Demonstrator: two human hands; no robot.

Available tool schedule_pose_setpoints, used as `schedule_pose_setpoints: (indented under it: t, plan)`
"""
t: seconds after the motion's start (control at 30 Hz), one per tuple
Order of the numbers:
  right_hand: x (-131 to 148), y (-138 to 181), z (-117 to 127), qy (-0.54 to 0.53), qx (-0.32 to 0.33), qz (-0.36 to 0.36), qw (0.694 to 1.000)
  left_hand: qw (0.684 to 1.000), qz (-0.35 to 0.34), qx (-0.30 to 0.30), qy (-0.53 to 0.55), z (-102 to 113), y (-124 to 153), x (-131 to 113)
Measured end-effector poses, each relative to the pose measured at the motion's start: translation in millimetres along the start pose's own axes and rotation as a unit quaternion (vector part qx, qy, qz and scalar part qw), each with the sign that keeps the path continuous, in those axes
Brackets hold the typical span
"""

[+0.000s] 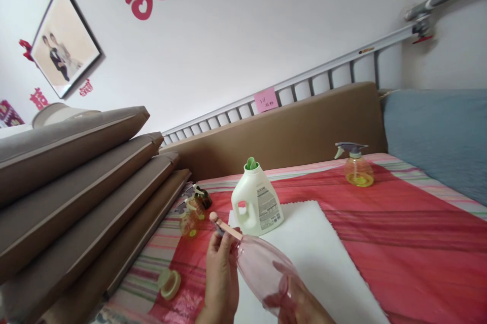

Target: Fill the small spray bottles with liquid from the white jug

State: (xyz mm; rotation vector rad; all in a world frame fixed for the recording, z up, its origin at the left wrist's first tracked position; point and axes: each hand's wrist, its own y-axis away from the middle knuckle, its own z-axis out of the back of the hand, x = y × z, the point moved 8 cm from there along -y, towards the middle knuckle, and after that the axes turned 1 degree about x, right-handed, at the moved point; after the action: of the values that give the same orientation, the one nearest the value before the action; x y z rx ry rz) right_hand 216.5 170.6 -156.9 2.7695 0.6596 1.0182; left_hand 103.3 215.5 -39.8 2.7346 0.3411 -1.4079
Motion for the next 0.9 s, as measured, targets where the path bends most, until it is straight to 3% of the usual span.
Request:
schedule_pose_setpoints:
  t: [0.13,0.37,0.57,0.63,0.77,0.9]
  plan:
    - [-16.9,-4.4,-3.7,-0.053,0.055,-0.078,0.994,1.000,-0.002,-0.005,-0.003,-2.2,2.4,-2.1]
    - [11.6,-0.1,-4.3,-0.002,-0.008,0.084,0.996,1.000,-0.006,0.004,0.008,-4.9,3.6,-7.7]
    - [-4.5,8.6,-11.7,-0.036,0.074,-0.079,0.993,1.000,-0.017,0.008,-0.001,-2.7,2.0,-7.1]
    - [-0.3,7.1,-9.9,-0.045,0.055,-0.039,0.997,1.000,-0.018,0.005,-0.001,-1.1,0.3,-7.6]
    - [19.6,8.3,-3.8,-0.006,-0.027,0.114,0.993,1.000,-0.015,0.006,-0.007,0.8,-1.8,-7.8]
    - [15.5,8.8,-8.0,0.003,-0.013,0.073,0.997,0.999,-0.017,0.017,-0.033,-1.4,0.3,-9.5]
